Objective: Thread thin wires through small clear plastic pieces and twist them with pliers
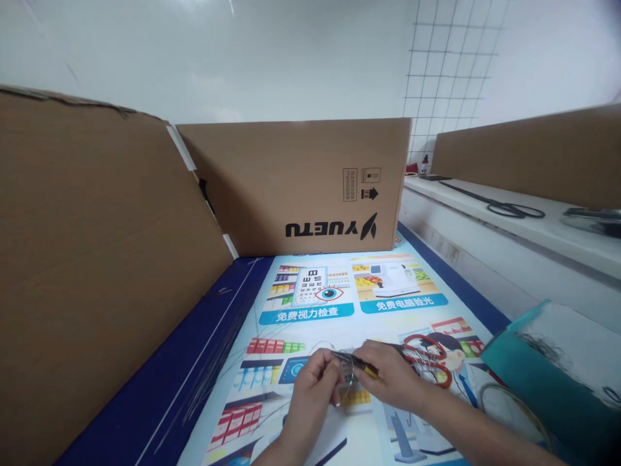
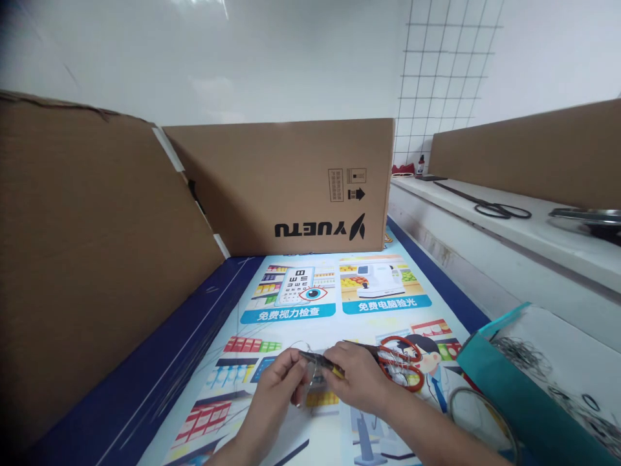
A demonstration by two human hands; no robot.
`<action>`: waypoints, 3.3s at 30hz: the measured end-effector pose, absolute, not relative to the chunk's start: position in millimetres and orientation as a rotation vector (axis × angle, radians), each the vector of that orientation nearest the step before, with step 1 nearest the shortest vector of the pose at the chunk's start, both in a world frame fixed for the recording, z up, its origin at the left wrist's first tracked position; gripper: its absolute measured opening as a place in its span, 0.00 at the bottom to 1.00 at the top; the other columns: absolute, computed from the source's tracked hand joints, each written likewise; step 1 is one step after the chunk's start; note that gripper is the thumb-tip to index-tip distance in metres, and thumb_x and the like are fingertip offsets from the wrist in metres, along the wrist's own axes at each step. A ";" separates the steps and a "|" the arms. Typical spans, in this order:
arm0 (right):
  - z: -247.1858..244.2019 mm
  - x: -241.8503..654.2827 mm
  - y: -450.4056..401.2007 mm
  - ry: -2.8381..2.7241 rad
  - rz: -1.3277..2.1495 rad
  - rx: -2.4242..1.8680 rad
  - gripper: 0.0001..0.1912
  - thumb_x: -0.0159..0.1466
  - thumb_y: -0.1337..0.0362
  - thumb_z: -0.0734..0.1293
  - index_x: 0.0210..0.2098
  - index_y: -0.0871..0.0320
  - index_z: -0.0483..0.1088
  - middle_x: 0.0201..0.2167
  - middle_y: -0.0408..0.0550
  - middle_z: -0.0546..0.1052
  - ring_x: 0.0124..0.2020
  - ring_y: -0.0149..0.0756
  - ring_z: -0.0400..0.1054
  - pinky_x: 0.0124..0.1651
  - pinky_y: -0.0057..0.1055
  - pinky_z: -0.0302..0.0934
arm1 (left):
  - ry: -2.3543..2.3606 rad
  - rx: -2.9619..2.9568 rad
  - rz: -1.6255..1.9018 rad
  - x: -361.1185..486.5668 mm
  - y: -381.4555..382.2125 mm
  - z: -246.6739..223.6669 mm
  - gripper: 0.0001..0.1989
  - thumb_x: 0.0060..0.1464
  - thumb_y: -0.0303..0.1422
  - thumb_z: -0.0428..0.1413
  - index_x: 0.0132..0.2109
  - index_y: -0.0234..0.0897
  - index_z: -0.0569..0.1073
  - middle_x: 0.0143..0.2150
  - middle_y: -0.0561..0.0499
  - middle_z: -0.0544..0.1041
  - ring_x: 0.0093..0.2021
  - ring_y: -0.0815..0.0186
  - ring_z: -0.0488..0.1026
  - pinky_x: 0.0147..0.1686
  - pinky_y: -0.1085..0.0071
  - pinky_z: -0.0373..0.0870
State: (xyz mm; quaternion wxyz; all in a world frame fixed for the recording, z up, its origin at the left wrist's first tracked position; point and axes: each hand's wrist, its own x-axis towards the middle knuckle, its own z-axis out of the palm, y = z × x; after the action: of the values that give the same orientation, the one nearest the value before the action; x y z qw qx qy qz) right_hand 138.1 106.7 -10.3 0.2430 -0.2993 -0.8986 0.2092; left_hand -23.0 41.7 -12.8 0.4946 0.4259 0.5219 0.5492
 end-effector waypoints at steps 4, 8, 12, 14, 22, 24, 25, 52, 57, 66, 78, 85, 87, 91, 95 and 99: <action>-12.3 139.8 108.3 -2.424 0.552 -0.821 0.04 0.59 0.68 0.62 0.28 0.57 0.64 0.25 0.43 0.68 0.30 0.32 0.62 0.31 0.26 0.54 | 1.224 1.025 1.301 -22.2 41.6 -11.7 0.11 0.55 0.37 0.50 0.28 0.36 0.64 0.21 0.58 0.64 0.17 0.75 0.58 0.19 0.77 0.57; -13.1 141.2 109.6 -2.348 0.559 -0.827 0.02 0.60 0.68 0.61 0.30 0.57 0.64 0.26 0.44 0.68 0.30 0.32 0.62 0.32 0.27 0.55 | 1.196 0.990 1.251 -20.5 38.9 -9.6 0.12 0.55 0.40 0.50 0.30 0.36 0.66 0.24 0.57 0.67 0.16 0.75 0.60 0.17 0.78 0.55; -11.9 142.5 109.4 -2.298 0.562 -0.828 0.03 0.61 0.67 0.60 0.32 0.57 0.65 0.28 0.45 0.68 0.31 0.33 0.62 0.33 0.28 0.56 | 1.147 0.948 1.271 -19.0 36.6 -4.5 0.13 0.55 0.43 0.49 0.32 0.36 0.67 0.25 0.56 0.67 0.16 0.76 0.60 0.17 0.78 0.53; -11.3 142.8 109.6 -2.291 0.561 -0.845 0.03 0.61 0.67 0.60 0.32 0.57 0.64 0.28 0.44 0.68 0.31 0.33 0.62 0.33 0.28 0.56 | 1.137 0.931 1.279 -18.7 37.4 -3.2 0.14 0.54 0.44 0.50 0.31 0.36 0.67 0.24 0.57 0.66 0.17 0.75 0.59 0.17 0.77 0.53; -12.5 138.1 110.6 -2.331 0.573 -0.838 0.02 0.59 0.68 0.61 0.32 0.56 0.65 0.28 0.45 0.68 0.32 0.34 0.63 0.34 0.29 0.57 | 1.217 0.963 1.314 -24.3 44.0 -9.2 0.15 0.54 0.43 0.50 0.28 0.36 0.65 0.22 0.57 0.65 0.16 0.75 0.57 0.17 0.78 0.53; -13.3 137.7 109.6 -2.361 0.569 -0.820 0.04 0.59 0.68 0.61 0.33 0.56 0.66 0.29 0.46 0.69 0.33 0.35 0.63 0.35 0.30 0.57 | 1.214 0.981 1.332 -24.0 42.8 -6.4 0.16 0.55 0.43 0.49 0.27 0.36 0.64 0.22 0.57 0.65 0.16 0.76 0.57 0.17 0.78 0.53; -13.6 138.0 109.3 -2.370 0.567 -0.818 0.05 0.59 0.68 0.61 0.34 0.56 0.66 0.29 0.46 0.69 0.34 0.36 0.63 0.36 0.30 0.58 | 1.220 0.979 1.343 -23.2 42.1 -4.3 0.16 0.55 0.42 0.49 0.26 0.36 0.64 0.22 0.57 0.65 0.16 0.76 0.57 0.17 0.78 0.53; -1.2 202.4 179.8 -2.340 -0.024 -1.738 0.14 0.61 0.57 0.61 0.40 0.61 0.68 0.36 0.55 0.71 0.42 0.45 0.63 0.41 0.34 0.53 | 1.576 1.323 1.265 -38.4 45.9 0.8 0.12 0.50 0.43 0.53 0.34 0.41 0.75 0.26 0.53 0.74 0.26 0.65 0.66 0.24 0.74 0.61; -10.1 207.8 185.7 -2.336 -0.039 -1.765 0.12 0.59 0.59 0.63 0.36 0.61 0.69 0.36 0.56 0.71 0.42 0.46 0.62 0.43 0.37 0.51 | 1.488 1.269 1.243 -37.9 43.7 6.1 0.14 0.48 0.46 0.54 0.32 0.40 0.74 0.20 0.55 0.69 0.18 0.68 0.61 0.17 0.75 0.56; 27.0 178.0 152.2 -2.403 0.183 -1.442 0.13 0.64 0.61 0.57 0.42 0.58 0.69 0.43 0.52 0.72 0.47 0.42 0.61 0.48 0.35 0.51 | 1.545 1.532 1.113 -38.7 46.0 -3.1 0.14 0.56 0.41 0.47 0.35 0.40 0.73 0.27 0.53 0.74 0.27 0.64 0.68 0.28 0.73 0.61; 3.1 129.2 96.8 -1.882 0.981 -1.111 0.10 0.61 0.63 0.61 0.25 0.58 0.67 0.23 0.41 0.69 0.28 0.30 0.62 0.31 0.25 0.55 | 1.110 0.976 1.238 -24.6 37.2 10.3 0.09 0.55 0.39 0.51 0.35 0.39 0.71 0.29 0.52 0.71 0.32 0.66 0.66 0.34 0.72 0.60; -6.2 127.5 96.7 -1.743 1.208 -1.004 0.10 0.61 0.61 0.61 0.27 0.59 0.68 0.24 0.42 0.69 0.28 0.31 0.62 0.31 0.26 0.56 | 0.807 0.744 1.260 -17.6 33.4 9.0 0.12 0.58 0.38 0.49 0.31 0.36 0.70 0.27 0.50 0.69 0.33 0.64 0.67 0.39 0.67 0.59; -5.8 127.0 95.5 -1.716 1.319 -0.959 0.10 0.61 0.60 0.62 0.28 0.60 0.69 0.24 0.42 0.69 0.28 0.31 0.61 0.31 0.26 0.56 | 0.866 0.750 1.245 -18.0 33.6 7.2 0.13 0.57 0.38 0.50 0.29 0.35 0.69 0.25 0.51 0.68 0.31 0.65 0.66 0.37 0.68 0.59; -3.2 126.5 95.5 -1.659 1.482 -0.926 0.11 0.60 0.60 0.63 0.28 0.61 0.69 0.21 0.41 0.67 0.25 0.29 0.60 0.30 0.26 0.54 | 0.957 0.783 1.228 -20.1 36.2 6.0 0.14 0.57 0.40 0.50 0.28 0.35 0.69 0.22 0.53 0.67 0.27 0.67 0.64 0.34 0.70 0.57; 0.0 128.4 98.5 -1.614 1.558 -0.943 0.10 0.58 0.60 0.65 0.26 0.62 0.68 0.19 0.39 0.65 0.23 0.26 0.57 0.28 0.25 0.51 | 1.041 0.844 1.205 -24.1 40.6 6.8 0.13 0.56 0.39 0.51 0.29 0.35 0.70 0.19 0.54 0.66 0.25 0.68 0.62 0.31 0.71 0.56; 0.4 132.3 101.5 -1.596 1.658 -0.944 0.10 0.58 0.60 0.66 0.26 0.62 0.68 0.18 0.39 0.66 0.21 0.25 0.56 0.27 0.24 0.50 | 1.110 0.921 1.153 -30.8 45.9 5.5 0.13 0.52 0.40 0.54 0.28 0.35 0.70 0.17 0.56 0.65 0.22 0.69 0.63 0.29 0.71 0.55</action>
State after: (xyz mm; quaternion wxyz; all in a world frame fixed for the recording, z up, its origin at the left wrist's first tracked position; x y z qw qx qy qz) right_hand 132.3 101.5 0.4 0.3213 -0.3593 -0.6077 0.6312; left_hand -30.8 45.9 5.5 0.6031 0.3979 0.4796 0.4980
